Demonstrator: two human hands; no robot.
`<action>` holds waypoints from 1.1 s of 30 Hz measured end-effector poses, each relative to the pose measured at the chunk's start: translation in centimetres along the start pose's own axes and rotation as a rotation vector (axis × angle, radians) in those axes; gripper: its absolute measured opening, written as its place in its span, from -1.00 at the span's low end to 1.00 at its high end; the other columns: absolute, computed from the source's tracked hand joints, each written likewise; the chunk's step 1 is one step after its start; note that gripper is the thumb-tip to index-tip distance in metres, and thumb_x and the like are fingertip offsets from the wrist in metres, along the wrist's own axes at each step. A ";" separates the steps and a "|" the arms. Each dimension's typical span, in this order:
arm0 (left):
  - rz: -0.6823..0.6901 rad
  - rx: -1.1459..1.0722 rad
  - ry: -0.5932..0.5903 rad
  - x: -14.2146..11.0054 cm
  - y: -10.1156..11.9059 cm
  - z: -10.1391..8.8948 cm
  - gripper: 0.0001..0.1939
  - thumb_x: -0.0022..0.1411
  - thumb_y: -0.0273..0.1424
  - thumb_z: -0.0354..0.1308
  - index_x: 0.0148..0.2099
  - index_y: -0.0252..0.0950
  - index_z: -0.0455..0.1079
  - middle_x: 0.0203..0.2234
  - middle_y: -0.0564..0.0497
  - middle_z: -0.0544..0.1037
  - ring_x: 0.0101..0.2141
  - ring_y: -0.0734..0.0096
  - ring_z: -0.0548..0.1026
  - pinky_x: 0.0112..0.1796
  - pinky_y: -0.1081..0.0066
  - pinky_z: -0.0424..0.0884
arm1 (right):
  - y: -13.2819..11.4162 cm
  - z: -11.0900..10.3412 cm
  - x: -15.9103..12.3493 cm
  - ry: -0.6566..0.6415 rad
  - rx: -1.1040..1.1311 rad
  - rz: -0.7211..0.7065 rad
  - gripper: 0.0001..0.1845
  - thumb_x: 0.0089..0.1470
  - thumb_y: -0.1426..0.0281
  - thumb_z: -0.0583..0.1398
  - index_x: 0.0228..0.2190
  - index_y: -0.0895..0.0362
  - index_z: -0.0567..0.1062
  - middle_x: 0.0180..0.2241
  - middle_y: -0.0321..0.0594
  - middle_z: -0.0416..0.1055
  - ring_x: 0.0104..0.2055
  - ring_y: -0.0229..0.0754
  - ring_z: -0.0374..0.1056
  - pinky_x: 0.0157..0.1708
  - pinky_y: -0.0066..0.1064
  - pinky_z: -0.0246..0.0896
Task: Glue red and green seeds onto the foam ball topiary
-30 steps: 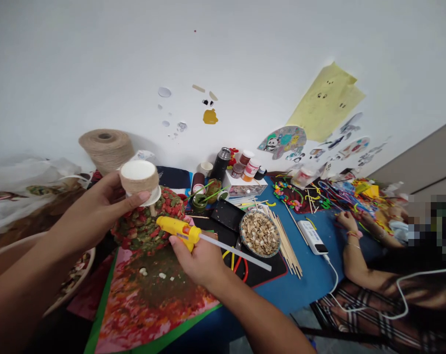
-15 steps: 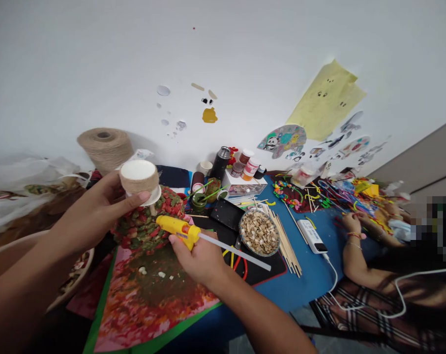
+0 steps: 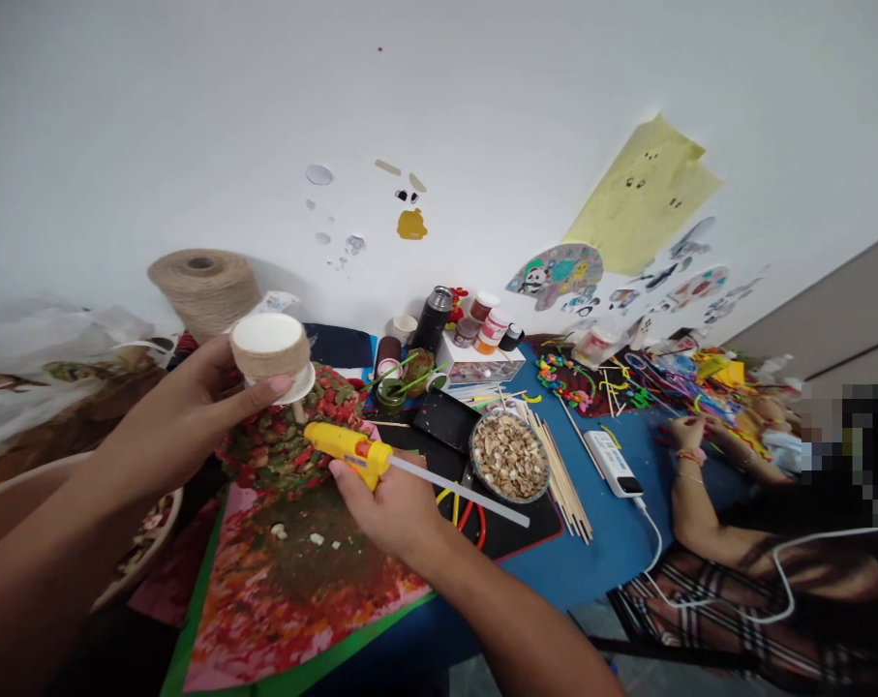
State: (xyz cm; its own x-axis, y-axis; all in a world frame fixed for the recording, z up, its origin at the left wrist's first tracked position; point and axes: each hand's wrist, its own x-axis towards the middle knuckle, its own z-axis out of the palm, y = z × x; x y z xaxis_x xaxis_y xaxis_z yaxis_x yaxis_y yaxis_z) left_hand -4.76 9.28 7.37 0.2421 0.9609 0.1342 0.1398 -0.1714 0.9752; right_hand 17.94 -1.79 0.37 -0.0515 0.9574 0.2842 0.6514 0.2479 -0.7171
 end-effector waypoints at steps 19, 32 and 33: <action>-0.018 0.013 0.002 -0.1 0.1 -0.2 -0.27 0.10 0.12 0.52 0.21 -0.13 0.54 0.25 -0.14 0.70 0.29 -0.28 0.58 0.29 -0.14 0.45 | 0.4 0.1 -0.3 -0.012 0.003 0.055 -0.64 0.53 0.12 0.28 0.00 0.07 0.80 -0.02 -0.03 0.83 -0.01 0.14 0.77 0.11 -0.16 0.63; -0.001 -0.016 -0.019 -0.2 -0.3 -0.3 -0.28 0.15 0.13 0.50 0.21 -0.14 0.53 0.26 -0.15 0.69 0.31 -0.26 0.58 0.31 -0.13 0.47 | -0.2 -0.2 -0.3 -0.029 0.034 0.041 -0.66 0.51 0.17 0.28 0.09 0.01 0.80 0.01 -0.10 0.83 0.04 0.14 0.77 0.17 -0.10 0.65; 0.000 -0.009 -0.018 -0.1 -0.3 -0.2 -0.28 0.16 0.13 0.50 0.22 -0.14 0.53 0.25 -0.15 0.69 0.30 -0.26 0.58 0.32 -0.13 0.46 | -0.3 -0.2 -0.3 -0.029 0.040 0.037 -0.65 0.51 0.17 0.28 0.08 0.02 0.80 0.01 -0.09 0.83 0.04 0.14 0.77 0.17 -0.09 0.65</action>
State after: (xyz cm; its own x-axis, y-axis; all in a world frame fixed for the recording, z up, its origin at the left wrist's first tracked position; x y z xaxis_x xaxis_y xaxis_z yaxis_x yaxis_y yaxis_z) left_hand -5.07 9.23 7.14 0.2590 0.9569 0.1316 0.1314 -0.1699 0.9767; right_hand 17.92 -2.17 0.58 -0.0503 0.9698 0.2385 0.6225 0.2172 -0.7519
